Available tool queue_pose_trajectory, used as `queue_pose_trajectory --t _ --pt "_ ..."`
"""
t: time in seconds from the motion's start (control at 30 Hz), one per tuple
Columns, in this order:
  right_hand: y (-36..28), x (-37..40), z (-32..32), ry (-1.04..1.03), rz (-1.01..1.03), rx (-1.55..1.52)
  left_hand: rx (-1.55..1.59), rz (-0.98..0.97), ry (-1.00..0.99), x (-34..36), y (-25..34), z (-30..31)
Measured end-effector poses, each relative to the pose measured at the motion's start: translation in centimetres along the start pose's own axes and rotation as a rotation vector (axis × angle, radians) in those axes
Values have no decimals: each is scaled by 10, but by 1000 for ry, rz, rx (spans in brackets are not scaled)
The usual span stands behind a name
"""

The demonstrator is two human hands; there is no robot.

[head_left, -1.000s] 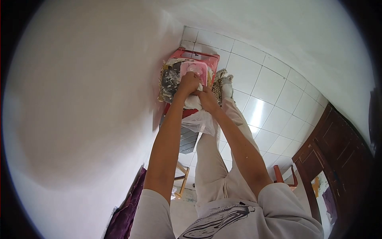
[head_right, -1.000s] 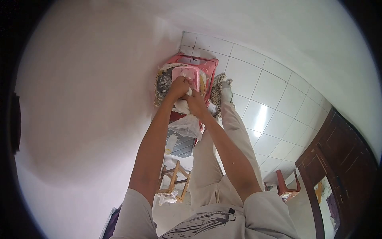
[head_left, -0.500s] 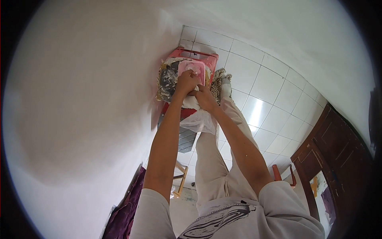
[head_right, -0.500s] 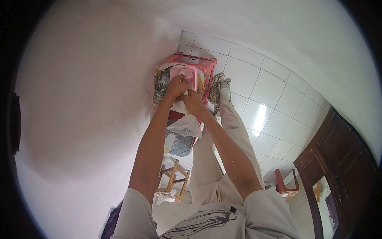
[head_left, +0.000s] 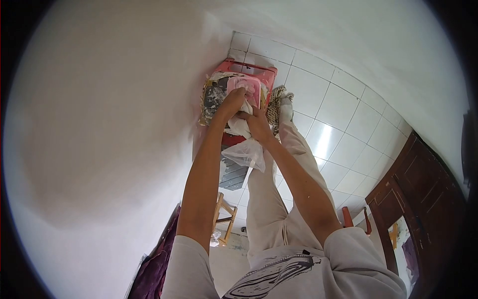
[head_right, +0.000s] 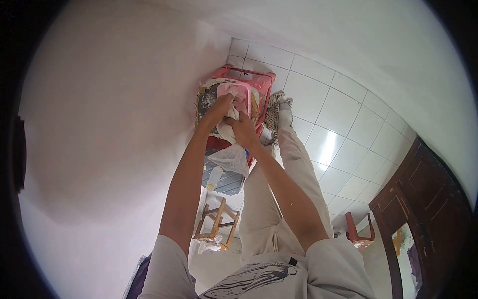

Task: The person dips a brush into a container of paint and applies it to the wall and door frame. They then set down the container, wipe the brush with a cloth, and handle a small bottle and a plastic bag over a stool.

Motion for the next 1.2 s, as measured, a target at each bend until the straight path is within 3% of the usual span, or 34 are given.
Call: queue_pose_trajectory --t 0.1,0.33,0.43,0.5,0.73,0.8,1.0,1.2 --pt "-4 3 -1 0 14 -65 3 -3 67 -7 -11 1" --pt "-28 11 2 14 -34 40 24 6 12 -28 -28 -1" --pt "-13 11 -2 10 -114 -5 -33 -13 104 -35 -30 1" --pt "-10 7 -3 7 48 214 -148 -52 220 -40 -30 4" --pt "-24 18 -4 -97 28 302 -243 -64 343 -39 -29 1" --pt "-26 19 -6 -116 102 324 -263 -126 417 -31 -24 2" --pt "-9 13 -9 16 17 167 -333 -94 362 -29 -17 4" --pt "-6 14 -14 7 18 132 -478 -121 356 -17 -7 5"
Point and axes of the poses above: each hand's wrist, its own x-axis away from the middle knuckle, its own z-axis out of the back of the hand, y = z × x, the point moved 6 cm from there along -x, towards the middle knuckle, and after that the axes turned 13 degrees about z, right-handed, at the moved point
